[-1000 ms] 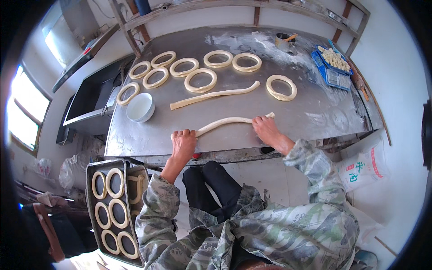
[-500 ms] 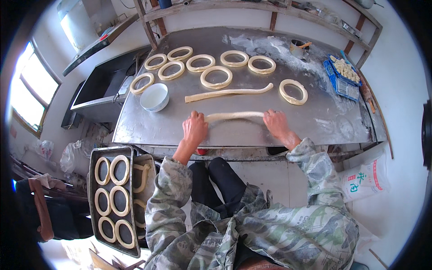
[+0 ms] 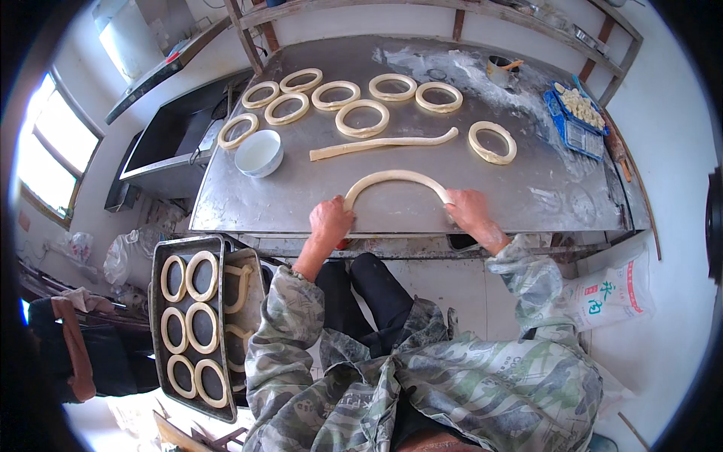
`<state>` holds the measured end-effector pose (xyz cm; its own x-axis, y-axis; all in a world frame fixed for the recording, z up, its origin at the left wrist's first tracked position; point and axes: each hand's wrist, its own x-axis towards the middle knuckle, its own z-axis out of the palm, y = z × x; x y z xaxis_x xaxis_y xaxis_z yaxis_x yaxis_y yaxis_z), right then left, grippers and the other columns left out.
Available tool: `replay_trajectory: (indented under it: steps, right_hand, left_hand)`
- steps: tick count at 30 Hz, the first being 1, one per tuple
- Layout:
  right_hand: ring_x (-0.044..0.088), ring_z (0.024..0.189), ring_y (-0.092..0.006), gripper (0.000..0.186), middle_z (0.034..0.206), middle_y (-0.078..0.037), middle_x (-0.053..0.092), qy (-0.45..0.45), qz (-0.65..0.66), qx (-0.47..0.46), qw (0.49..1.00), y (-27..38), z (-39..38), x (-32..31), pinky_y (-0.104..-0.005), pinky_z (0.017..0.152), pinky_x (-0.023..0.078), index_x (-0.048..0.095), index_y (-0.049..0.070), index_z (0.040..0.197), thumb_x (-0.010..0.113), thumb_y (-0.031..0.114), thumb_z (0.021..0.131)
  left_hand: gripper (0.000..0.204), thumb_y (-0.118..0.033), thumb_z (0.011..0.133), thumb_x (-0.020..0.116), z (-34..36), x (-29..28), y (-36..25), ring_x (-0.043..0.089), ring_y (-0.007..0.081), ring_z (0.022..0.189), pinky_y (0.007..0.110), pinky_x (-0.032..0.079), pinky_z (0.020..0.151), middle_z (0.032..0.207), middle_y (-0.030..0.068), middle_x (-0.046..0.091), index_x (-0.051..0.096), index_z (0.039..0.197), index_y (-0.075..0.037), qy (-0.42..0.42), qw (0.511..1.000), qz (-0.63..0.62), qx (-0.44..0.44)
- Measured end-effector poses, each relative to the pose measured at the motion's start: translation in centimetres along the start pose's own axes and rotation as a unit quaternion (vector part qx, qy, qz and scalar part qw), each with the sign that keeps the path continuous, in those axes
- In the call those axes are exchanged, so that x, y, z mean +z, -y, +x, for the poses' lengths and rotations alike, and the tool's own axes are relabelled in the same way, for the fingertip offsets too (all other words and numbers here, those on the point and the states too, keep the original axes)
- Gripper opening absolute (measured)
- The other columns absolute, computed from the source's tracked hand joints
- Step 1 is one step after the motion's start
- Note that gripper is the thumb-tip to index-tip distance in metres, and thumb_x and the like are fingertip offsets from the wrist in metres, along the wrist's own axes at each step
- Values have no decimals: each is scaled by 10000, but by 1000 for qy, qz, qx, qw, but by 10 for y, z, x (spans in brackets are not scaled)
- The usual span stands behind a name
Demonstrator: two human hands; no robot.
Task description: The person shapes long pieces of dough into rings by hand on a metal table and places them onto a tray.
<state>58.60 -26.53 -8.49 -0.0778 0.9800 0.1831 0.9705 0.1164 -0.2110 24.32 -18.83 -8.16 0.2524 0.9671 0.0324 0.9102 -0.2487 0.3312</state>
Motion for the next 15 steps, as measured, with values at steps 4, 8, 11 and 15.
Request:
replay_trajectory:
  steps: [4, 8, 11, 15]
  right_hand:
    - [678, 822, -404, 259, 855, -201, 710, -23, 171, -7, 985, 39, 15, 8, -519, 740, 531, 707, 61, 1074, 639, 195, 863]
    - [695, 872, -372, 279, 1021, -169, 704, -48, 65, -87, 993, 22, 8, 13, -483, 738, 551, 704, 93, 1143, 617, 125, 881]
    - [689, 1002, -326, 285, 1212, -117, 669, -13, -5, -143, 990, 20, 2, 0, -446, 759, 567, 691, 105, 1153, 628, 119, 875]
    - [623, 1170, -321, 240, 1265, -99, 637, -45, -21, -254, 966, 15, 7, 5, -450, 840, 550, 702, 113, 1099, 654, 157, 868]
  left_hand:
    - [398, -275, 844, 712, -1, 19, -9, 706, 415, 884, 507, 562, 798, 915, 239, 726, 694, 1180, -63, -10, 992, -127, 18]
    - [354, -136, 832, 688, -20, -6, -20, 682, 352, 1059, 452, 557, 871, 1114, 204, 690, 695, 1176, -53, 17, 987, -59, 150]
    - [344, -93, 789, 700, -29, -10, -3, 635, 317, 1151, 455, 535, 924, 1162, 136, 659, 711, 1131, -61, -93, 918, 44, 384]
    - [272, -104, 766, 696, -21, 2, -19, 618, 286, 1087, 449, 506, 914, 1035, 78, 640, 724, 1037, -85, -81, 887, 36, 453]
